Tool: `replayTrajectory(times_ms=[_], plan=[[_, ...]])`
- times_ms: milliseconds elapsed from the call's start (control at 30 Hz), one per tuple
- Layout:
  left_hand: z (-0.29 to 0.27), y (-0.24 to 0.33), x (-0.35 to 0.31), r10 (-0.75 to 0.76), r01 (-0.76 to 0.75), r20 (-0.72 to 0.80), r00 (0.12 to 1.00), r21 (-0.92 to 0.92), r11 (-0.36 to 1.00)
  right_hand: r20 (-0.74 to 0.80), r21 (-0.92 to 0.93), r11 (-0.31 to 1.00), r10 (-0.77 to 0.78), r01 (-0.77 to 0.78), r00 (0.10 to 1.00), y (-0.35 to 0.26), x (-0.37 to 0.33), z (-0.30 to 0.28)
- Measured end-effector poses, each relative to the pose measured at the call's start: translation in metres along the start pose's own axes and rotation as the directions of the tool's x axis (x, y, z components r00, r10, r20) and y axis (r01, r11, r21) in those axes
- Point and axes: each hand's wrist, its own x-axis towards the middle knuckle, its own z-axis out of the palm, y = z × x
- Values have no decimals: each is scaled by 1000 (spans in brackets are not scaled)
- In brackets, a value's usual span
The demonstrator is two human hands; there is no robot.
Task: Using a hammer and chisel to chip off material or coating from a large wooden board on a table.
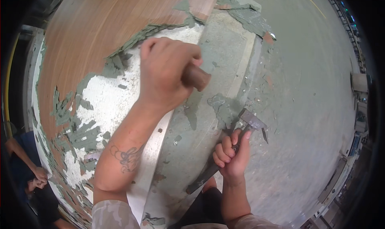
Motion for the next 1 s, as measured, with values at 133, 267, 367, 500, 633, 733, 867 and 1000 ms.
replayTrajectory(times_ms=[133, 267, 367, 500, 633, 733, 867, 1000], plan=[[10, 0, 0, -44, 6, -258, 965, -145, 989, 43, -24, 1000, 1, 0, 999, -7, -3, -15], [13, 2, 2, -99, 50, -307, 946, -163, 985, 88, -75, 997, -16, 23, 996, -12, -9, -28], [9, 4, 5, -23, -13, -283, 959, -123, 992, 62, -78, 997, -21, 26, 998, -17, -17, -38], [-3, 11, 7, -155, 73, -311, 937, -261, 963, -3, -157, 988, 10, -10, 1000, -36, -40, -54], [0, 5, 3, 70, -75, -163, 984, -22, 997, -66, -312, 949, 32, -51, 997, -61, -70, -96], [3, 19, 9, 18, -19, 35, 999, 38, 999, -128, -379, 923, 12, -60, 992, -76, -82, -128], [-3, 17, 11, 106, -106, 0, 994, 65, 992, -113, -356, 933, 12, -52, 994, -74, -84, -146], [9, 63, -9, 249, -238, 32, 968, -200, 950, -111, -351, 935, 4, -43, 994, -53, -84, -132]])
